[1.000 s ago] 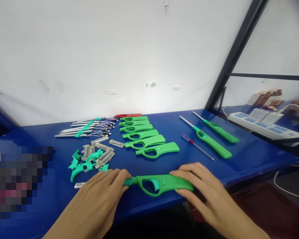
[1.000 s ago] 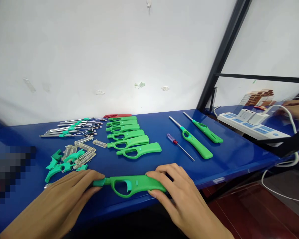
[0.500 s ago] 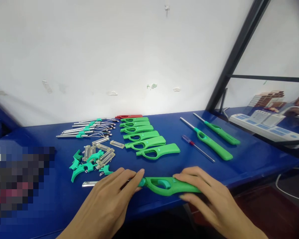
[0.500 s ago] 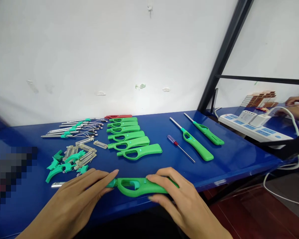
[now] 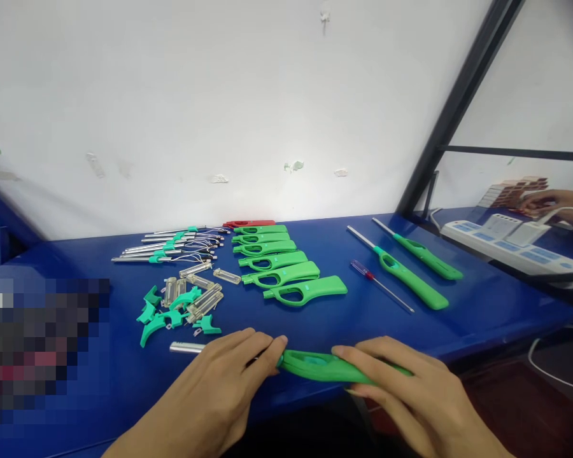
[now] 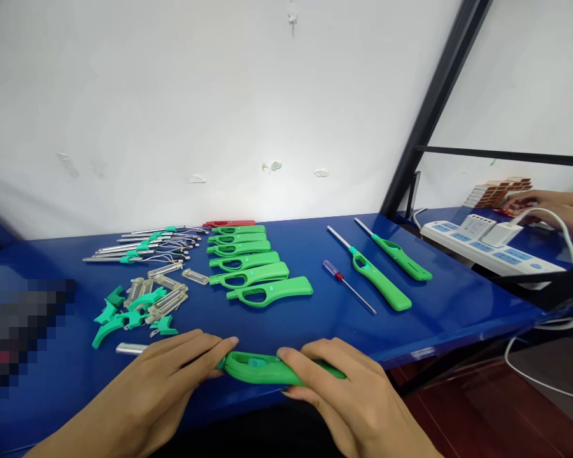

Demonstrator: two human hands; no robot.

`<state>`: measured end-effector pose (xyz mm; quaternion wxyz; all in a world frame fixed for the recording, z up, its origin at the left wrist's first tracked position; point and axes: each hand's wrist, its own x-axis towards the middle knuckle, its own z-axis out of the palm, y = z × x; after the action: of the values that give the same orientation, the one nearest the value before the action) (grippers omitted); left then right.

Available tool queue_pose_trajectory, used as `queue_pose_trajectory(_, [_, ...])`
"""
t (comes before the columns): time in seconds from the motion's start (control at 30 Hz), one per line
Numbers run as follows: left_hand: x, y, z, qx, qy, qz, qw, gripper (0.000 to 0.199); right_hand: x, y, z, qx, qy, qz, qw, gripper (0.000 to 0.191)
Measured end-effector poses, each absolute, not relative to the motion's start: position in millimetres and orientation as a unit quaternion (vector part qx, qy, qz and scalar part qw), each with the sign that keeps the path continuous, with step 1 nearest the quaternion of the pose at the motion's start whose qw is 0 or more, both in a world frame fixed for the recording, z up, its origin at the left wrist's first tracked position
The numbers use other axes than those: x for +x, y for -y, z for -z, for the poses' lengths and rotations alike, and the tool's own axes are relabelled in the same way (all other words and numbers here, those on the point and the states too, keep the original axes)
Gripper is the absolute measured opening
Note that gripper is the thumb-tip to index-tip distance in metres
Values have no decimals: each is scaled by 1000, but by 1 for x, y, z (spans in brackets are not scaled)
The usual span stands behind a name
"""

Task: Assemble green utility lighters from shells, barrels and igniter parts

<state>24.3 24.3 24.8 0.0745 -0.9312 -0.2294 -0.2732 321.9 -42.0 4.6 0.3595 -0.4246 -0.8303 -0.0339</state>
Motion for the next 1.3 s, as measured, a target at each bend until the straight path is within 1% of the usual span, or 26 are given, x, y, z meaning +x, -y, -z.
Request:
queue_pose_trajectory(0.07, [27,-26,-27,-935,225,270,43,59,320,40,-7,-414,830,35,372,34])
queue_pose_trajectory(0.13, [27,-27,-27,-936,222,268,47,58,318,39,-7,-408,828,35,383,33])
queue_pose_trajectory(0.2, [26,-25,-26,-933,225,266,90,60,317,42,-5,-421,817,44,391,31])
queue_pose_trajectory(0.3, [23,-18,-24,-932,231,234,151,69,319,48,2,-482,778,67,397,28])
queue_pose_trajectory(0.4, [22,-9,-20,-931,241,209,177,76,323,51,9,-518,760,18,393,29])
queue_pose_trajectory(0.5, [22,-6,-20,-921,252,220,201,75,324,48,10,-522,752,-11,403,28])
queue_pose_trajectory(0.6, [20,-9,-24,-927,241,215,188,68,318,42,4,-519,749,7,413,27])
queue_pose_trajectory(0.67, [18,-13,-28,-930,231,222,178,62,313,38,0,-505,758,-9,412,25])
queue_pose_trajectory(0.77, [22,-18,-28,-919,234,264,177,43,307,34,-1,-480,769,-51,418,20])
queue_pose_trajectory(0.83, [29,-19,-26,-909,243,298,163,35,306,33,1,-480,762,-47,433,21])
queue_pose_trajectory(0.97, [40,-21,-26,-894,231,372,95,27,309,34,4,-484,752,-71,442,23])
queue_pose_trajectory(1.1, [39,-25,-27,-891,212,400,23,20,314,36,5,-504,725,-64,465,19])
queue_pose_trajectory(1.3, [35,-26,-22,-894,205,398,22,17,315,37,10,-501,721,-76,473,18])
